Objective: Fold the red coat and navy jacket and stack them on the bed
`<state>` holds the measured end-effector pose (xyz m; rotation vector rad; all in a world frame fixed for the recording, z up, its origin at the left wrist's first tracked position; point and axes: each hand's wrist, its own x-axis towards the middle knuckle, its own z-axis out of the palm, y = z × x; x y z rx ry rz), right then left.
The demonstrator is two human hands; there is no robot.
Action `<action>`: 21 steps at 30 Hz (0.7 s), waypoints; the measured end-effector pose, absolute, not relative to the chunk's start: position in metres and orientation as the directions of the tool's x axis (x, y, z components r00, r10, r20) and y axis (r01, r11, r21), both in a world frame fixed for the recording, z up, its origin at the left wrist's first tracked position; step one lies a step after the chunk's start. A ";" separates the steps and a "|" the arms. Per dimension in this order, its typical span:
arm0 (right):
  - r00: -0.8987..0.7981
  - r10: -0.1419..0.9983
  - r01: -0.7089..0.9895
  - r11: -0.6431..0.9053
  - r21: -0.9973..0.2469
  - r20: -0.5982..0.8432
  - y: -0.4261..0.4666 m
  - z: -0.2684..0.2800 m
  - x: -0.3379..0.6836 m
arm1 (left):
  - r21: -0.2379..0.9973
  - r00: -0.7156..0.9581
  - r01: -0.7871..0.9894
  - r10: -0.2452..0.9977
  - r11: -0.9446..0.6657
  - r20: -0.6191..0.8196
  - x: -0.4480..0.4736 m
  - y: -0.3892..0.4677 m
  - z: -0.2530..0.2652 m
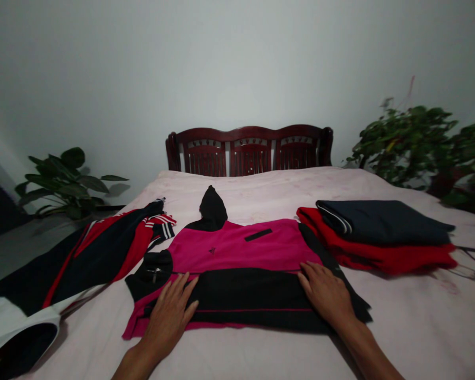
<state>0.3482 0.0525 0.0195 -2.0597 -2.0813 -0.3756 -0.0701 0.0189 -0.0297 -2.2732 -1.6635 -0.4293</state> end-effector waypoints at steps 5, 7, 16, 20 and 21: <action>-0.014 0.954 0.999 0.004 0.034 0.301 0.053 0.019 0.349 | -0.055 0.288 0.955 0.869 -0.291 0.402 -0.070 0.020 -0.032; -0.020 0.953 0.999 0.011 0.030 0.302 0.053 0.019 0.349 | -0.063 0.286 0.957 0.875 -0.285 0.391 -0.070 0.020 -0.031; -0.019 0.954 0.999 0.007 0.038 0.298 0.053 0.018 0.349 | -0.067 0.285 0.957 0.874 -0.282 0.393 -0.069 0.020 -0.029; -0.021 0.953 0.999 0.011 0.033 0.301 0.054 0.017 0.350 | -0.057 0.282 0.957 0.875 -0.283 0.394 -0.070 0.020 -0.031; -0.020 0.954 0.999 0.011 0.032 0.299 0.055 0.017 0.350 | -0.058 0.283 0.957 0.875 -0.284 0.392 -0.070 0.020 -0.031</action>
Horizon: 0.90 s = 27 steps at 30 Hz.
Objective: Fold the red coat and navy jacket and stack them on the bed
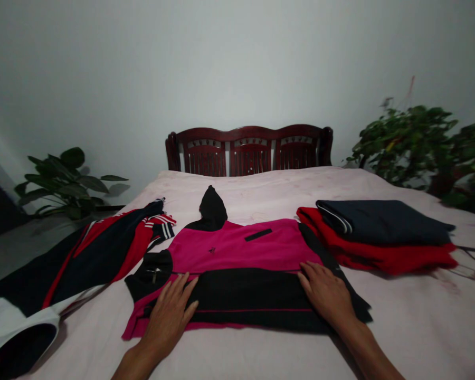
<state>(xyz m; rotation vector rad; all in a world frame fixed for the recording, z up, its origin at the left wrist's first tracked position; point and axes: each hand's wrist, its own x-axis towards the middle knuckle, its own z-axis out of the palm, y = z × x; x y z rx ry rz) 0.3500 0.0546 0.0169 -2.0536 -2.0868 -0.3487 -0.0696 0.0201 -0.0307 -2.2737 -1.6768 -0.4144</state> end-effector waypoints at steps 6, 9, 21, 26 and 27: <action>-0.010 0.956 1.000 0.002 0.027 0.294 0.055 0.018 0.349 | -0.058 0.279 0.959 0.879 -0.279 0.387 -0.070 0.020 -0.030; -0.006 0.959 1.000 0.000 0.021 0.283 0.053 0.021 0.348 | -0.059 0.277 0.959 0.881 -0.276 0.383 -0.070 0.021 -0.030; -0.017 0.954 1.000 0.012 0.019 0.299 0.054 0.017 0.351 | -0.052 0.277 0.959 0.886 -0.278 0.371 -0.070 0.020 -0.028; -0.019 0.955 0.999 0.005 0.049 0.297 0.054 0.018 0.350 | -0.037 0.275 0.958 0.881 -0.283 0.384 -0.070 0.020 -0.029; -0.020 0.955 0.999 0.006 0.051 0.296 0.054 0.018 0.350 | -0.039 0.276 0.958 0.880 -0.283 0.386 -0.070 0.020 -0.030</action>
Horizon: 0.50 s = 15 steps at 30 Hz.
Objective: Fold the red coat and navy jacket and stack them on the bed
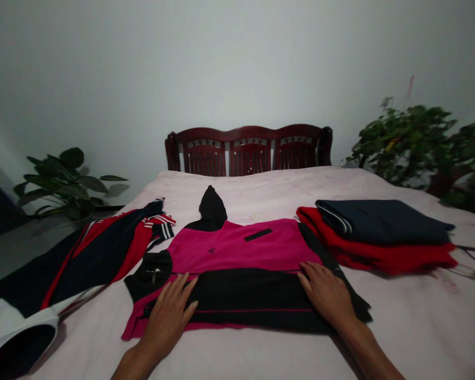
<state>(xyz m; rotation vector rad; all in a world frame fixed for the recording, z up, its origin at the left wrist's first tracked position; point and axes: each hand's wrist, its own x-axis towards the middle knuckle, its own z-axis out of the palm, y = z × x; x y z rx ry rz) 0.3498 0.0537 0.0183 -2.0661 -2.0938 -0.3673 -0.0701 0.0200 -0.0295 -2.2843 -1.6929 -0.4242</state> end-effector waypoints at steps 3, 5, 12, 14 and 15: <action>-0.018 0.957 0.999 0.005 0.046 0.291 0.054 0.018 0.350 | -0.051 0.280 0.958 0.877 -0.283 0.391 -0.070 0.020 -0.030; -0.019 0.956 0.999 0.006 0.043 0.292 0.054 0.018 0.350 | -0.056 0.282 0.957 0.875 -0.283 0.394 -0.070 0.021 -0.031; -0.006 0.961 0.999 -0.005 0.038 0.276 0.053 0.020 0.349 | -0.047 0.275 0.960 0.886 -0.278 0.374 -0.071 0.021 -0.030; -0.005 0.959 1.000 -0.004 0.031 0.282 0.053 0.019 0.349 | -0.044 0.274 0.960 0.889 -0.277 0.367 -0.070 0.020 -0.029; -0.005 0.958 1.000 -0.003 0.026 0.286 0.054 0.019 0.349 | -0.041 0.272 0.960 0.891 -0.276 0.364 -0.070 0.020 -0.028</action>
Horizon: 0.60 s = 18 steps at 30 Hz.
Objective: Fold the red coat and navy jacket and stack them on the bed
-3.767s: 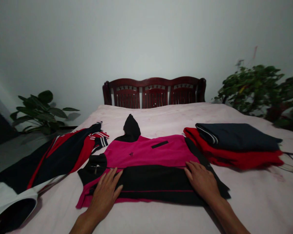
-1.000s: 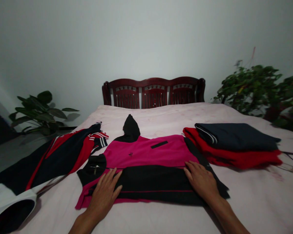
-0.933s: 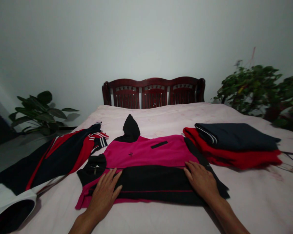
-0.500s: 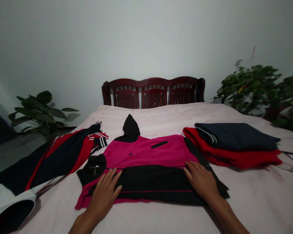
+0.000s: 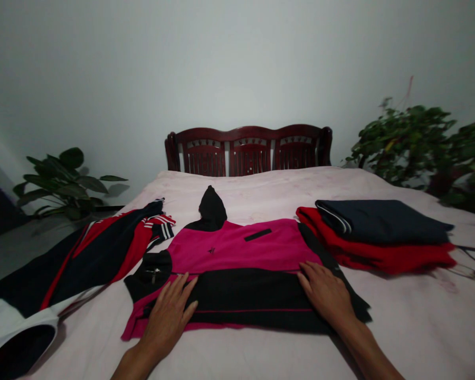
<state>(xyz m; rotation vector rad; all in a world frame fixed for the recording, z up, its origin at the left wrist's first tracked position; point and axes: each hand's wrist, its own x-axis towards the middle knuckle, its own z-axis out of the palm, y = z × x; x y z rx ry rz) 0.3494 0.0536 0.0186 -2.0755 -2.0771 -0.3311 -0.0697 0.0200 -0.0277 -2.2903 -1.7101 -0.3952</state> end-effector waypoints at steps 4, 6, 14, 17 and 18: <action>-0.008 0.955 1.000 0.003 0.017 0.295 0.054 0.017 0.350 | -0.020 0.262 0.962 0.904 -0.271 0.337 -0.068 0.020 -0.025; -0.012 0.955 1.000 0.005 0.022 0.295 0.054 0.018 0.349 | 0.001 0.252 0.964 0.911 -0.267 0.327 -0.067 0.020 -0.024; -0.019 0.957 0.999 0.008 0.041 0.291 0.053 0.021 0.348 | 0.239 0.168 0.945 0.958 -0.223 0.232 -0.070 0.020 -0.018; -0.012 0.957 0.999 0.003 0.033 0.290 0.053 0.021 0.348 | 0.354 0.118 0.917 0.973 -0.184 0.199 -0.071 0.020 -0.013; -0.010 0.957 1.000 0.001 0.029 0.291 0.053 0.020 0.348 | 0.393 0.105 0.903 0.976 -0.174 0.191 -0.071 0.020 -0.011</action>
